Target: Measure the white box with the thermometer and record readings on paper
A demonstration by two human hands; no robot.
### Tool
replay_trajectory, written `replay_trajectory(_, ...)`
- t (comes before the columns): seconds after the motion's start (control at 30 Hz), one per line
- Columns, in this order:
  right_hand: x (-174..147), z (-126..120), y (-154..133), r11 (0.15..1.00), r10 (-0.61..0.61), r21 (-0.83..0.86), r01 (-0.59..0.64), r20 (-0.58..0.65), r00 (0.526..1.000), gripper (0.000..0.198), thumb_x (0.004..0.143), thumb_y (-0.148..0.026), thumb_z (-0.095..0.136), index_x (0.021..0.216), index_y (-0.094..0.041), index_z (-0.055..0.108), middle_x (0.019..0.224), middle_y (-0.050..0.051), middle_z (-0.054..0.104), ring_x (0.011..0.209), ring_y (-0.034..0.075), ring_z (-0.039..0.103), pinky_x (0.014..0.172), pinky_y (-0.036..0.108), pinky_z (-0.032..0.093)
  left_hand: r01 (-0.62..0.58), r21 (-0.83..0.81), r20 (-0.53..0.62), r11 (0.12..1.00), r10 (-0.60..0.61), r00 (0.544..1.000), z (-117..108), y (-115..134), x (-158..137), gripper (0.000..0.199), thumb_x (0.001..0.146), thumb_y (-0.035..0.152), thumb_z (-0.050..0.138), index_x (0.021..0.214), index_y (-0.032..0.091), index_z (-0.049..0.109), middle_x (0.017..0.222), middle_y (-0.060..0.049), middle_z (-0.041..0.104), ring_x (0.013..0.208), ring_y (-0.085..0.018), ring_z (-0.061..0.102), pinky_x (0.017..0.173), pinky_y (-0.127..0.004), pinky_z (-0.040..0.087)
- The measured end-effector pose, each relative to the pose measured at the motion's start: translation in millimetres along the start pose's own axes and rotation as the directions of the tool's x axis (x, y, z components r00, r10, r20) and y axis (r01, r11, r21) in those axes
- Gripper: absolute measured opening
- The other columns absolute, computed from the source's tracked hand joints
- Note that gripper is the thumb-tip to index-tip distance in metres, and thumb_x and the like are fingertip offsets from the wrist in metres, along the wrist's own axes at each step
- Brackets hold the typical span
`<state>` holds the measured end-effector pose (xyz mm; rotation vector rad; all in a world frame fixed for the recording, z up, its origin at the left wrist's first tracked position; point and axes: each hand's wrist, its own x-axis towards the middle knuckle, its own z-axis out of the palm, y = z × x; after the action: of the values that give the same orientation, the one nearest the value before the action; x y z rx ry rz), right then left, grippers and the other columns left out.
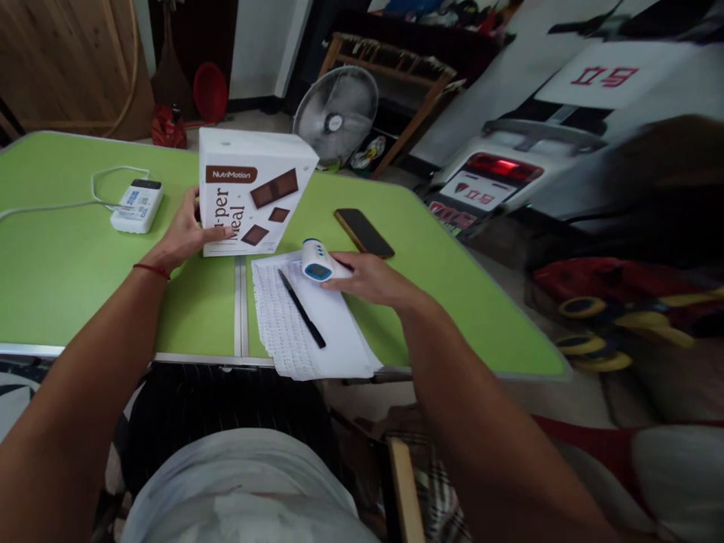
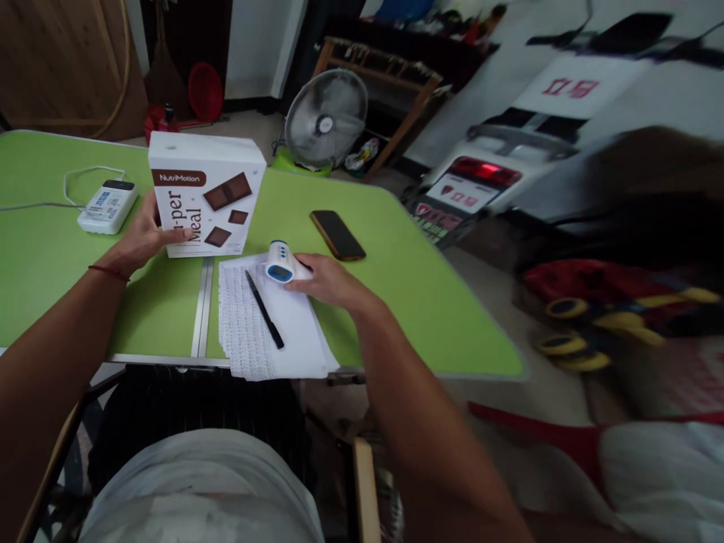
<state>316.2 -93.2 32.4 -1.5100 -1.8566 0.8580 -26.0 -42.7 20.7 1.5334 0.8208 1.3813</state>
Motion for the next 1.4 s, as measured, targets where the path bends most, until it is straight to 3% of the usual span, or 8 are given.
replay_trajectory(0.27,21,-4,30,0.953,-0.159,-0.24,0.186,0.129,0.979,0.03,0.066,-0.032,0.082,0.094,-0.024,0.076,0.086,0.006,0.07,0.083,0.026,0.063,0.079,0.044,0.053,-0.129,0.167,0.039,0.977,0.124,0.991,-2,-26,7,0.092,0.06,0.053,0.095,0.131,0.021,0.048,0.125,-0.013,0.067,0.119,-0.034,0.065,0.097,-0.045,0.057)
replay_trajectory(0.4,7,-8,22,0.9,-0.257,-0.365,0.24,0.001,0.966,0.039,0.07,-0.02,0.073,0.109,-0.022,0.071,0.111,0.013,0.07,0.102,0.031,0.064,0.091,0.048,0.054,-0.233,0.279,0.063,0.932,0.225,0.972,0,-34,13,0.087,0.068,0.063,0.087,0.133,0.021,0.048,0.133,-0.015,0.063,0.127,-0.035,0.06,0.102,-0.047,0.055)
replay_trajectory(0.5,-6,3,-2,0.893,-0.307,-0.362,0.268,-0.052,0.95,0.018,0.077,-0.024,0.068,0.095,-0.022,0.067,0.096,0.009,0.071,0.084,0.023,0.064,0.078,0.04,0.053,-0.291,0.441,0.062,0.849,0.295,0.953,-2,-34,14,0.084,0.071,0.065,0.085,0.133,0.021,0.05,0.132,-0.016,0.061,0.129,-0.036,0.056,0.106,-0.051,0.05)
replay_trajectory(0.6,-18,25,-28,0.917,-0.175,-0.34,0.21,0.13,0.976,0.016,0.083,-0.038,0.068,0.085,-0.023,0.063,0.078,0.004,0.069,0.069,0.019,0.062,0.065,0.034,0.046,-0.289,0.605,0.002,0.742,0.361,0.933,-6,-30,10,0.092,0.066,0.064,0.089,0.135,0.019,0.047,0.13,-0.016,0.057,0.127,-0.036,0.054,0.105,-0.052,0.048)
replay_trajectory(0.8,-22,46,-36,0.904,-0.21,-0.34,0.258,0.171,0.963,0.027,0.083,-0.021,0.063,0.11,-0.023,0.067,0.075,0.001,0.067,0.063,0.017,0.056,0.06,0.031,0.039,-0.265,0.73,-0.165,0.629,0.54,0.825,5,4,-3,0.067,0.077,0.054,0.086,0.125,0.023,0.052,0.111,-0.009,0.059,0.102,-0.025,0.061,0.085,-0.04,0.053)
replay_trajectory(1.0,6,33,-20,0.925,-0.344,0.147,0.352,-0.075,0.936,0.029,0.089,-0.025,0.056,0.112,-0.025,0.073,0.08,0.0,0.065,0.066,0.015,0.057,0.065,0.034,0.05,-0.349,0.734,0.26,0.583,0.234,0.937,37,27,-20,0.017,0.093,0.032,0.065,0.087,0.017,0.071,0.06,0.003,0.056,0.057,-0.011,0.051,0.06,-0.025,0.042)
replay_trajectory(1.17,16,53,-18,0.845,-0.378,0.358,0.397,-0.124,0.917,0.041,0.077,-0.038,0.079,0.115,-0.027,0.069,0.085,-0.001,0.063,0.077,0.016,0.061,0.074,0.035,0.056,-0.346,0.787,0.506,0.511,-0.213,0.836,49,24,-27,0.026,0.086,0.024,0.069,0.108,0.016,0.08,0.062,-0.001,0.066,0.056,-0.014,0.055,0.059,-0.026,0.039)
replay_trajectory(1.4,1,85,-18,0.783,-0.196,0.579,0.226,-0.115,0.974,0.038,0.088,-0.061,0.059,0.092,-0.024,0.067,0.063,-0.003,0.056,0.054,0.011,0.05,0.054,0.03,0.044,-0.331,0.712,0.578,0.62,-0.249,0.777,44,30,-28,0.038,0.086,0.026,0.068,0.122,0.015,0.076,0.053,0.004,0.057,0.051,-0.01,0.047,0.058,-0.023,0.037)
